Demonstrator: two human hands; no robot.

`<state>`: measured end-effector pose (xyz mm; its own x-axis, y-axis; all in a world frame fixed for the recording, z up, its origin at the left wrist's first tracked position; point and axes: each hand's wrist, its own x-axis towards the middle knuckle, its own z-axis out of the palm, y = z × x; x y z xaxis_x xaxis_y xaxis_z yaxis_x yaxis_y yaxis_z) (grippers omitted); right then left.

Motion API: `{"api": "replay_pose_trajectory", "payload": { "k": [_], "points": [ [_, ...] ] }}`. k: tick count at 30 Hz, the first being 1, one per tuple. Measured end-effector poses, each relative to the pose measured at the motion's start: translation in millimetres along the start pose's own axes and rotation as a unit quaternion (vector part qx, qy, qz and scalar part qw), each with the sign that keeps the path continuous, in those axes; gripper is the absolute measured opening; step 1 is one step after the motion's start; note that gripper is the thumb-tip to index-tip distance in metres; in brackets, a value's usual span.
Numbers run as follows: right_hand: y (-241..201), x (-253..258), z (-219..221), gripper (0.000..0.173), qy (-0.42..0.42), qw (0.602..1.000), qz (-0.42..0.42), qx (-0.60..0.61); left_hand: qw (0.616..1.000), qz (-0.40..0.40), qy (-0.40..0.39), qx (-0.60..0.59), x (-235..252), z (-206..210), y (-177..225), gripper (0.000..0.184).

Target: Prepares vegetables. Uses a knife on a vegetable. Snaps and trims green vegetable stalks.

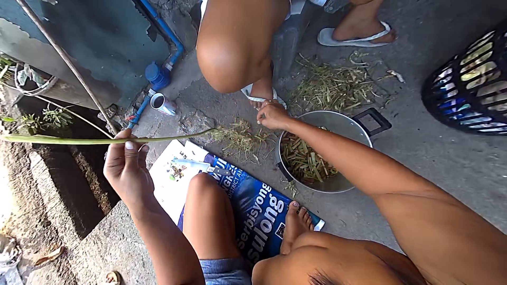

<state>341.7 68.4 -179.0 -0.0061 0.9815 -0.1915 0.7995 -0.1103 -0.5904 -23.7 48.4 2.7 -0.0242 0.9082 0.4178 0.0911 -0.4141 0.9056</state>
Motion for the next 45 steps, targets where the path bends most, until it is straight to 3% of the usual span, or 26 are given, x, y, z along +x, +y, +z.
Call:
{"api": "replay_pose_trajectory", "payload": {
  "k": [5,10,18,22,24,29,31,33,35,37,41,45],
  "points": [
    [20.8,-2.7,-14.7,0.02,-0.058,0.987,0.129,-0.076,0.999,-0.007,0.037,-0.015,5.3,-21.3,0.2,0.027],
    [27.3,-11.8,-29.1,0.025,-0.049,0.966,0.229,-0.106,0.997,-0.002,0.072,0.0,10.1,-39.5,3.9,0.028],
    [31.9,-6.7,-44.2,0.029,-0.025,0.958,0.276,-0.079,0.993,-0.03,0.116,0.007,11.3,-40.8,3.2,0.026],
    [18.9,1.4,-39.1,0.025,-0.036,0.98,0.191,0.049,0.997,-0.039,0.071,0.007,7.2,-15.1,-1.6,0.026],
    [0.0,1.2,-38.6,0.029,-0.052,0.99,0.121,0.048,0.999,-0.038,0.031,0.018,4.5,-0.2,-4.7,0.026],
    [-92.3,-34.4,-66.0,0.016,-0.096,0.99,-0.108,0.004,0.996,-0.009,-0.065,0.059,-1.7,26.5,-9.5,0.027],
    [-128.3,-60.0,-81.6,0.014,-0.051,0.979,-0.197,0.006,0.992,0.007,-0.104,0.076,-4.0,32.6,-9.6,0.026],
    [-152.4,-81.7,-87.5,0.021,0.094,0.945,-0.312,0.016,0.986,0.028,-0.139,0.091,-5.7,35.7,-9.3,0.027],
    [-171.7,-89.5,-90.4,0.021,0.26,0.867,-0.425,0.016,0.977,0.049,-0.175,0.116,-7.6,39.2,-7.7,0.026],
    [-189.2,-97.4,-99.1,0.02,0.348,0.798,-0.492,-0.001,0.963,0.073,-0.207,0.155,-10.8,44.2,-4.6,0.024],
    [-201.9,-110.7,-103.6,0.023,0.407,0.738,-0.532,-0.083,0.931,0.104,-0.258,0.237,-19.7,56.8,2.0,0.021],
    [-195.9,-122.5,-108.3,0.025,0.37,0.766,-0.485,-0.203,0.9,0.129,-0.309,0.279,-23.1,70.9,8.2,0.021]
  ]
}}
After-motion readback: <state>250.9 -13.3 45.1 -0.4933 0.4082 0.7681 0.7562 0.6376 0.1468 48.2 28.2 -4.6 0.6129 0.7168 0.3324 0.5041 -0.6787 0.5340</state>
